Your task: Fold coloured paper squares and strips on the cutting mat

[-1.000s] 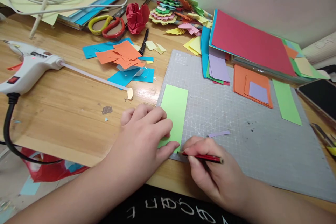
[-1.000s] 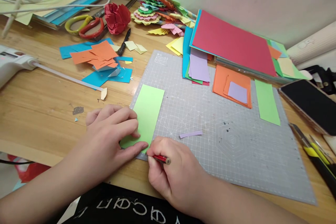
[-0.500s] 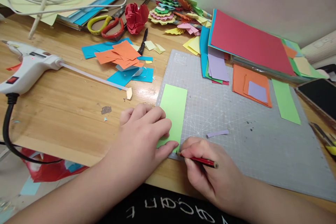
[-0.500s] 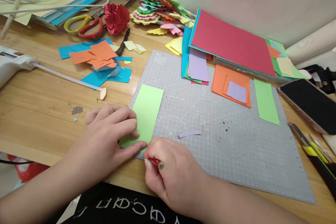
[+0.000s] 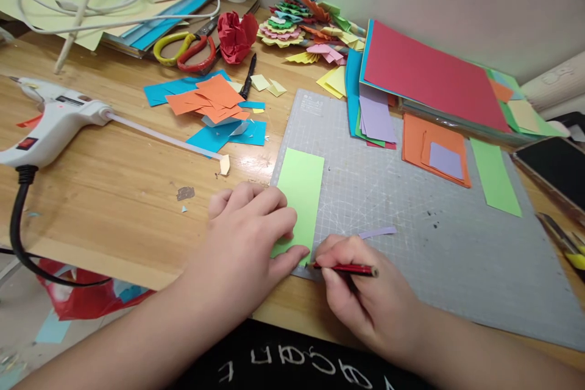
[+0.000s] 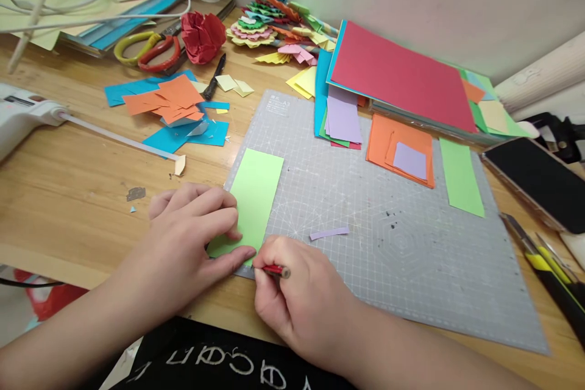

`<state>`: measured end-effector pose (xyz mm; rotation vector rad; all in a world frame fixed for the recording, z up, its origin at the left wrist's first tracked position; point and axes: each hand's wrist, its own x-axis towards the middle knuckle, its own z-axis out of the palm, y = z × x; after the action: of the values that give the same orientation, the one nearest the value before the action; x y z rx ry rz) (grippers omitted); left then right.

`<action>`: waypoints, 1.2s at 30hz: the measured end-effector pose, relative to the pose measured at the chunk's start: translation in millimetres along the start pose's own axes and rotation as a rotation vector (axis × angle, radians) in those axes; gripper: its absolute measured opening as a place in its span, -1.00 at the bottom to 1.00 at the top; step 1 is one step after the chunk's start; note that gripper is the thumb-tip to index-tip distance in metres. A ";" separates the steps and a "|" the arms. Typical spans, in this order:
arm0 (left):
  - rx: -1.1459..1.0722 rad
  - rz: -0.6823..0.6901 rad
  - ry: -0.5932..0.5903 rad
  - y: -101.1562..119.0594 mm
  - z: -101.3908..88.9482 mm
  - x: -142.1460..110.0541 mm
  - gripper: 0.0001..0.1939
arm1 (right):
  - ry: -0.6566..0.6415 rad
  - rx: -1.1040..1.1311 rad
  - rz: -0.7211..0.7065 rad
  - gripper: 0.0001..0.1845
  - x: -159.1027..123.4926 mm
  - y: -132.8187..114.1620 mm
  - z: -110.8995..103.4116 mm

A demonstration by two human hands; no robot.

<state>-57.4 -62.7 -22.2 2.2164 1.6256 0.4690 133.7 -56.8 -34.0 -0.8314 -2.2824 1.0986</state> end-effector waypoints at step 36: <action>0.141 0.158 0.260 -1.0 13.9 -41.7 -0.82 | -0.043 -0.022 -0.026 -0.97 74.5 12.0 -1.9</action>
<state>-63.8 -103.5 -37.3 2.4887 1.6596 0.7338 86.1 1.8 -31.5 -0.7913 -2.3383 1.0918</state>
